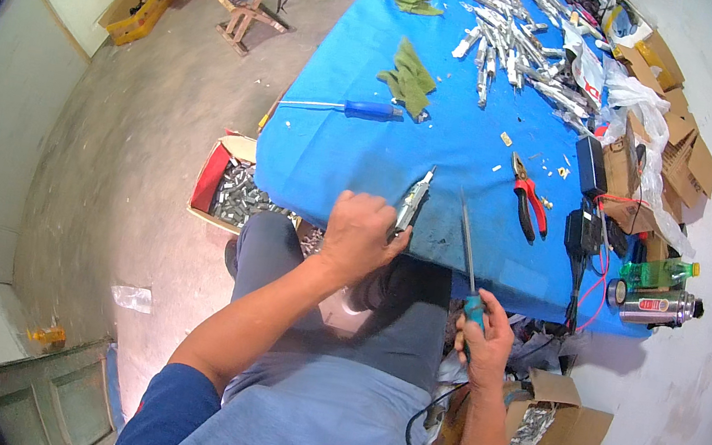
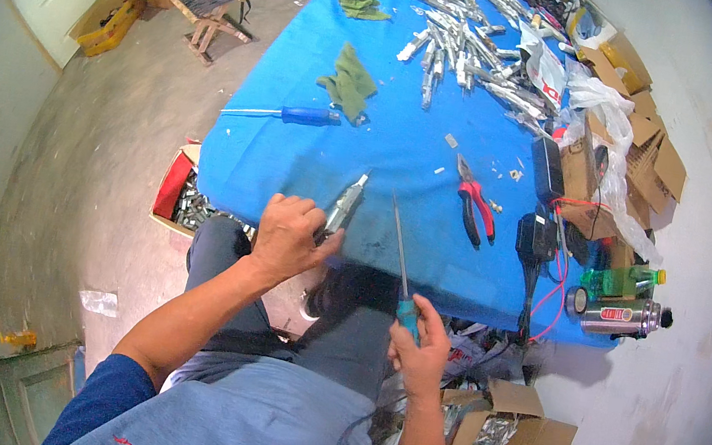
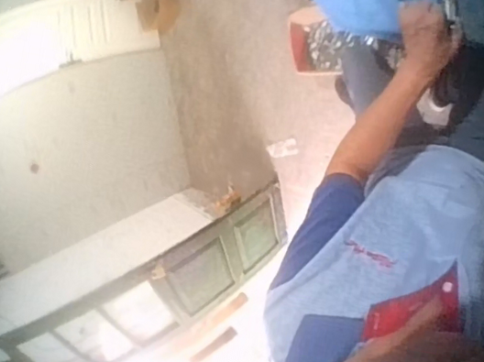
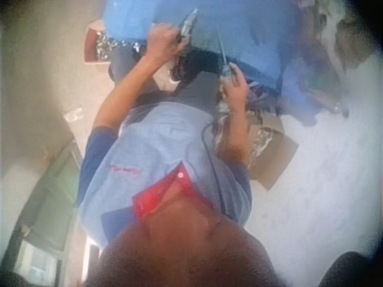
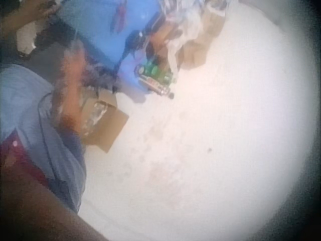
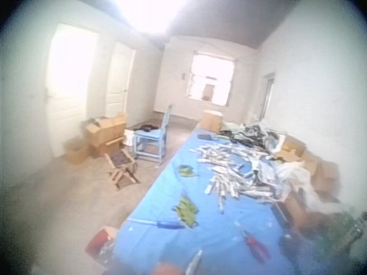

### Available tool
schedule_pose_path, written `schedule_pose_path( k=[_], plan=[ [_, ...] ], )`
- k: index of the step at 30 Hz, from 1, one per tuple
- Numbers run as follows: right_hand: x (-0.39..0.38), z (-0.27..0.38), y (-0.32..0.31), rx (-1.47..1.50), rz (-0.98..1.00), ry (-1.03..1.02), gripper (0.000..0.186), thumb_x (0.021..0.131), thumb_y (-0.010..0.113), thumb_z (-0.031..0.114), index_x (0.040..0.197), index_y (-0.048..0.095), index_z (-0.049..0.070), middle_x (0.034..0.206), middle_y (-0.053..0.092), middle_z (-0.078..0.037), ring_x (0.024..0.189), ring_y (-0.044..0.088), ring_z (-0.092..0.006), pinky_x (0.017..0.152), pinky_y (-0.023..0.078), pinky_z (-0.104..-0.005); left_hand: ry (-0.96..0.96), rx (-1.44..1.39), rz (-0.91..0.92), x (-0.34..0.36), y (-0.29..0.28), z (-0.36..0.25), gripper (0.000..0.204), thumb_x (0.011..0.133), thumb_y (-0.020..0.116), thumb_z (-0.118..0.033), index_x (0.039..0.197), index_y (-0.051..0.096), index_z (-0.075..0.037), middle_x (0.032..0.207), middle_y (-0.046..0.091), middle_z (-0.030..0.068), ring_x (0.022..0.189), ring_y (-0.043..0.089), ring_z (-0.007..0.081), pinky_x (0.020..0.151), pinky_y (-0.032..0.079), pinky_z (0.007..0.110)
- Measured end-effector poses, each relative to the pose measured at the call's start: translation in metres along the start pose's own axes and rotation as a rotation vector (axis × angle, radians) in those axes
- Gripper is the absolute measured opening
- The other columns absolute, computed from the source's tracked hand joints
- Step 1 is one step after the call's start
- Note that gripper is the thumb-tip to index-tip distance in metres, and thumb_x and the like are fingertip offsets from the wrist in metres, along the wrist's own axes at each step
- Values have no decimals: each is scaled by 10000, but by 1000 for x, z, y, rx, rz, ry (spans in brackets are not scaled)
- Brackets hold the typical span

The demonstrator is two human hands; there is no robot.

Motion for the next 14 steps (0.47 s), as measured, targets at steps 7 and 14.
schedule_pose_path(
  k=[7,14],
  plan=[
    [49,30,77,-230,-146,-190,438,824,793,205,1129,624,-60,910,684,-86,814,618,-140,750,513,-315,-31,-17,63,-10,6,-5,325,730,789,-293,634,566,-77,671,544,90,684,571,295,650,374,430],
    [59,43,118,-503,-107,-274,448,825,812,245,1121,627,-37,925,710,-129,817,648,-148,743,518,-304,-67,-61,97,-30,1,-8,273,702,765,-252,644,567,-73,675,564,106,691,577,316,657,378,439]
  ],
)
Point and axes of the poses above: each hand's wrist, its own x-axis towards the middle knuckle, its own y-axis out of the palm, z = x × y, the point moved 10 cm from there along x, towards the middle knuckle
